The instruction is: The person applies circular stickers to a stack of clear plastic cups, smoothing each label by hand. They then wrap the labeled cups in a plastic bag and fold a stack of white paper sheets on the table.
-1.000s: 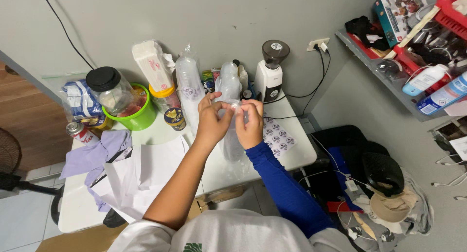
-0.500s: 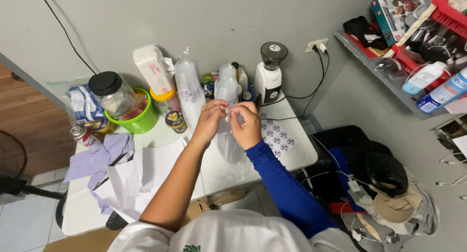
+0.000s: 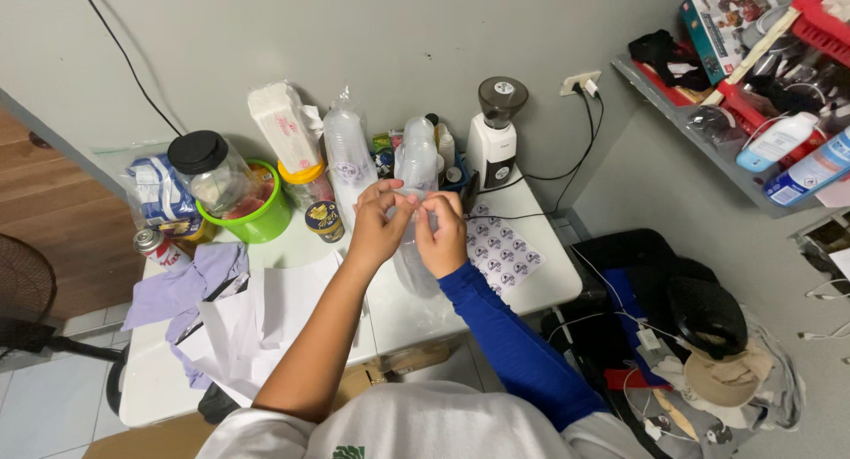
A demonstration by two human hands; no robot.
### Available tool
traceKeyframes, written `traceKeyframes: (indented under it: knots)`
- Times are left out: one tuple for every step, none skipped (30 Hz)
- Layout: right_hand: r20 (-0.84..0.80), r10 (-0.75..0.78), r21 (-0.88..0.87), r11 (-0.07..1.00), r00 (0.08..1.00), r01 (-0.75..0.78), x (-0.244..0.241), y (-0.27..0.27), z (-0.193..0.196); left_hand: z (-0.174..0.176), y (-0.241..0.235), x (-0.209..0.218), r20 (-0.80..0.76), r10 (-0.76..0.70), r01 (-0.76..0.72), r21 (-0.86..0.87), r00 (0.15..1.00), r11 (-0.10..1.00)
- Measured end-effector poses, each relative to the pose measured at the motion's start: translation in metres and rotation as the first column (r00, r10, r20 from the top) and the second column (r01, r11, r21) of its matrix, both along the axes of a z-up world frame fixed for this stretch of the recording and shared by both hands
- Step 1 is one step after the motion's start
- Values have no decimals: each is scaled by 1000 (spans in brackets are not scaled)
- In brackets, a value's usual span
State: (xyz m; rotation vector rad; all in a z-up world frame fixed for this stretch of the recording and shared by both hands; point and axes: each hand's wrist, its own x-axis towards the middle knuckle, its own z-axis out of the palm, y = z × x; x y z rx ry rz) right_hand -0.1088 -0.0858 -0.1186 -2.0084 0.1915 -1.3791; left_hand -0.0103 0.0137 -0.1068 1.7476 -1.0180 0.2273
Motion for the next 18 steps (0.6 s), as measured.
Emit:
traceKeyframes:
  knots:
    - [-3,-5,10,1000,1000,5,0,-2,0,0,1,1,28,-5,5,25,1000,1000]
    - [-12,10,18,1000,1000,-10,-2,-3,1,0,2,3,56,-12,9,49,998,999]
    - [-18,29,23,999,999,-29,-2,-5,3,1,2,7,-67,-111,113,29,992,993]
    - [-25,48,28,998,999,-47,-3,-6,4,3,2,11,-186,-211,214,-3,960,977]
    - [-39,62,48,997,997,-60,-4,-8,7,3,3,13,-298,-306,306,-50,904,951]
    - [-52,75,68,995,996,-72,-5,-9,9,1,4,12,-324,-307,301,-72,895,951]
    - [-64,88,86,993,994,-83,-4,-11,12,0,3,9,-348,-310,296,-95,885,950]
    - [-54,132,162,979,990,-122,-1,-15,17,-1,2,8,-371,-314,291,-118,874,949]
    - [-46,170,245,957,984,-154,0,-17,19,-3,0,6,-479,-334,276,-191,812,942]
    - [-35,208,326,927,978,-185,-2,-17,20,-3,-3,5,-577,-357,249,-260,735,933]
    - [-43,184,264,950,982,-166,-5,-15,20,-4,-5,4,-661,-382,213,-324,646,922]
    - [-50,160,200,969,986,-147,-9,-11,20,-5,-4,0,-687,-399,196,-357,607,913]
    - [-49,138,124,984,989,-131,-10,-11,24,-4,-5,-2,-703,-421,177,-396,573,901]
    - [-49,145,69,988,988,-141,-12,-11,29,-2,-7,-3,-716,-444,156,-433,538,888]
    - [-57,151,22,988,987,-150,-18,-7,31,-1,-6,-3,-721,-437,141,-435,538,889]
    - [-65,157,-24,987,986,-159,-22,-4,34,0,-5,-3,-725,-431,125,-436,537,891]
    - [-65,129,-30,991,990,-131,-25,-2,38,0,-7,-2,-729,-425,114,-436,537,892]
    - [-65,101,-35,994,993,-103,-27,-1,41,0,-8,-1,-728,-433,132,-434,532,891]
